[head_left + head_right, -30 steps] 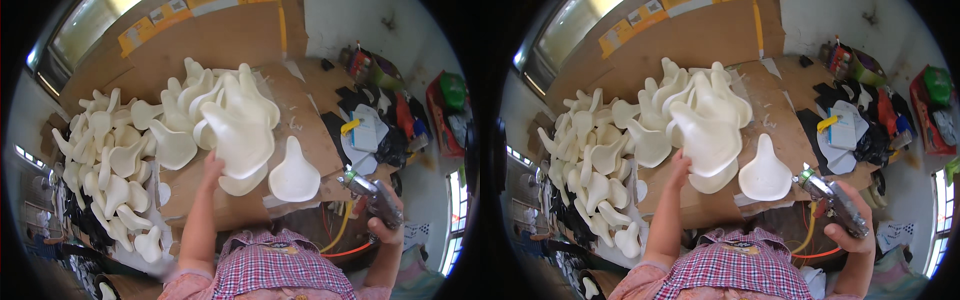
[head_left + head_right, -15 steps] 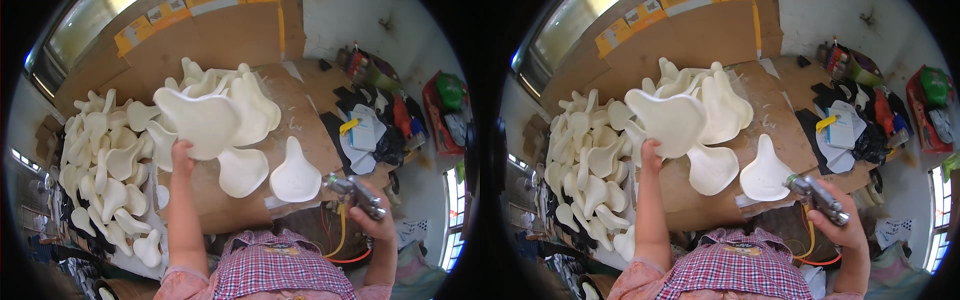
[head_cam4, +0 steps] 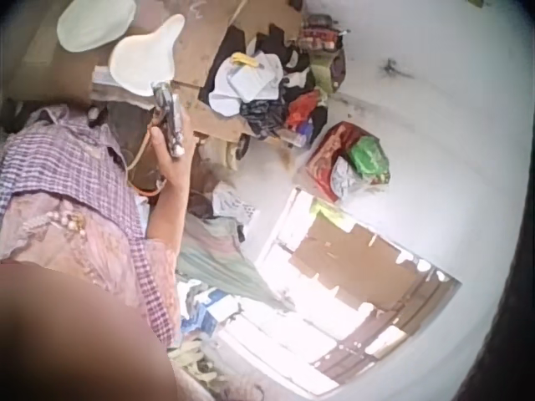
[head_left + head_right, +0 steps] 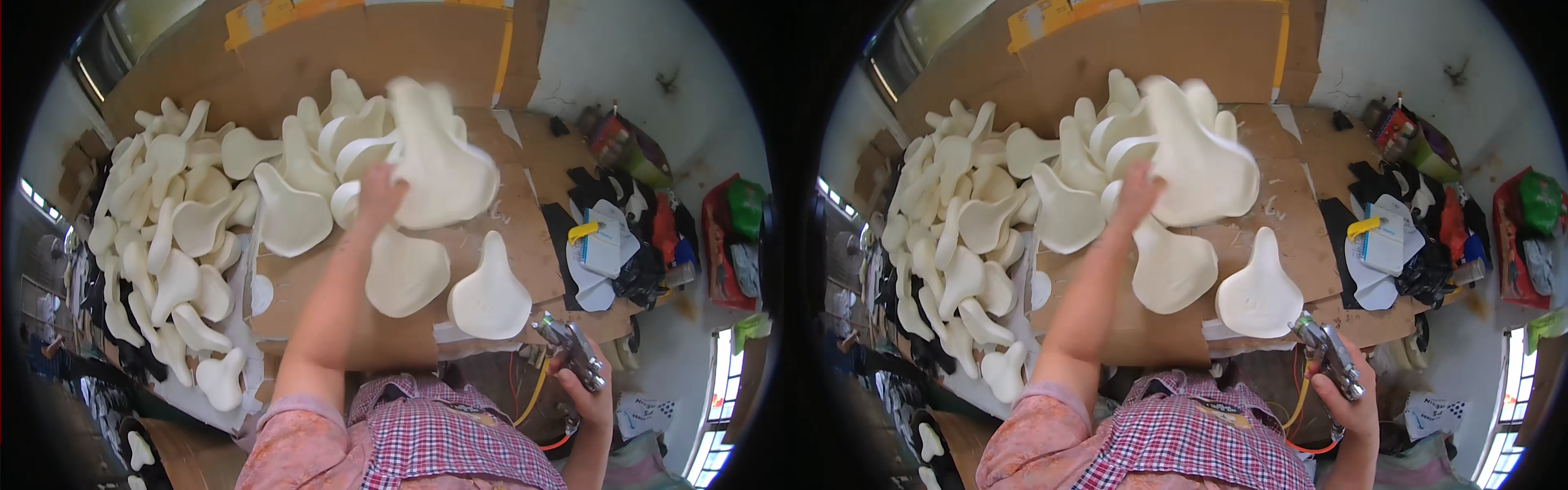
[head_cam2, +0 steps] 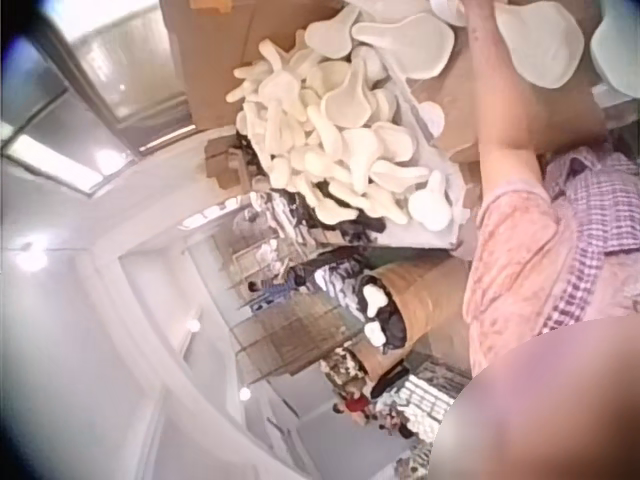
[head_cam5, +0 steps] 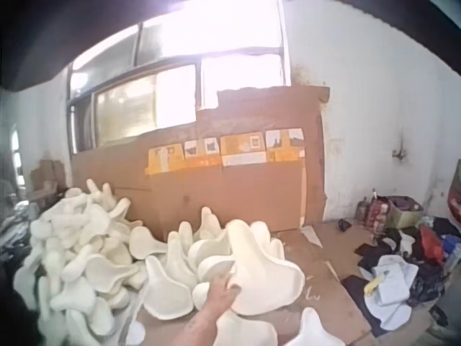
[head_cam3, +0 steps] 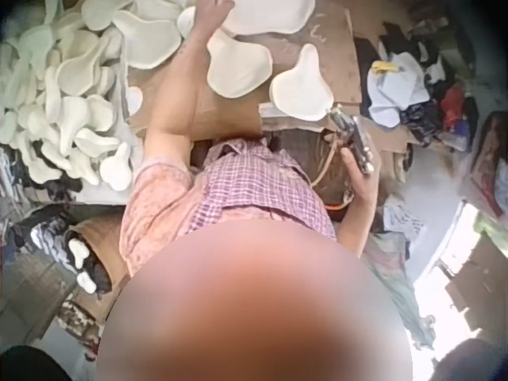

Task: Sorting and stacking white foam pads from a sack onto a workbench.

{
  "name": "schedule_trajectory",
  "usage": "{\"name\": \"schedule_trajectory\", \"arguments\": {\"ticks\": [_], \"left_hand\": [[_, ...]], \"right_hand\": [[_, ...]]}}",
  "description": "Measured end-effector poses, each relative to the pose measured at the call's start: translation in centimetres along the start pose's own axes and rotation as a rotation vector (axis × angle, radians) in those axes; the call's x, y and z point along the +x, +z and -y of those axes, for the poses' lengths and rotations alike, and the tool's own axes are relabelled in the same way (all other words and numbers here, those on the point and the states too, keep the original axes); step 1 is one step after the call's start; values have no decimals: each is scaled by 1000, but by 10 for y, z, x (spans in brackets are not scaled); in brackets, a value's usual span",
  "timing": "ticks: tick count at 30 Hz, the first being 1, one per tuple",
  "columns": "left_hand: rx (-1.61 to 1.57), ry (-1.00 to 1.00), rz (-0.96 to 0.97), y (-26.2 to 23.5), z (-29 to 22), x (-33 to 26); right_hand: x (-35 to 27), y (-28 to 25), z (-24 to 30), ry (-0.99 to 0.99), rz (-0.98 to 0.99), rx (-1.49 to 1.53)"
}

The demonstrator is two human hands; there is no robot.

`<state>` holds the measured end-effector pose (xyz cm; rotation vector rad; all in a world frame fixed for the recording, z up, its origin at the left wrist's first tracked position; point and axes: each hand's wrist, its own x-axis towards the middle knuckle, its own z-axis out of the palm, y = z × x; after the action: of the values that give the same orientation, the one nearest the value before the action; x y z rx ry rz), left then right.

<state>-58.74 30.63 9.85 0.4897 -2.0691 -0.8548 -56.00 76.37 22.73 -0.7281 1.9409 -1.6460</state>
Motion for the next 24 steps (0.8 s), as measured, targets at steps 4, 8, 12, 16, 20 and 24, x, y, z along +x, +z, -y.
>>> {"name": "schedule_trajectory", "arguments": {"ticks": [4, 8, 12, 16, 20, 24], "left_hand": [[-460, -431, -257, -164, 14, 21], [-872, -331, -741, -230, -13, -15], [-379, -735, -110, -131, 37, -131], [-599, -984, 287, -47, 12, -192], [-496, -977, 137, -34, 7, -197], [-581, -916, 185, -69, 28, -213]], "right_hand": [[14, 8, 3, -36, 106, -28], [17, 6, 6, -13, 180, -68], [6, 1, 23, 69, 208, -103], [2, -9, 30, 107, 310, -316], [6, 12, 42, 83, 148, -62], [3, 14, 38, -30, 190, 61]]}}
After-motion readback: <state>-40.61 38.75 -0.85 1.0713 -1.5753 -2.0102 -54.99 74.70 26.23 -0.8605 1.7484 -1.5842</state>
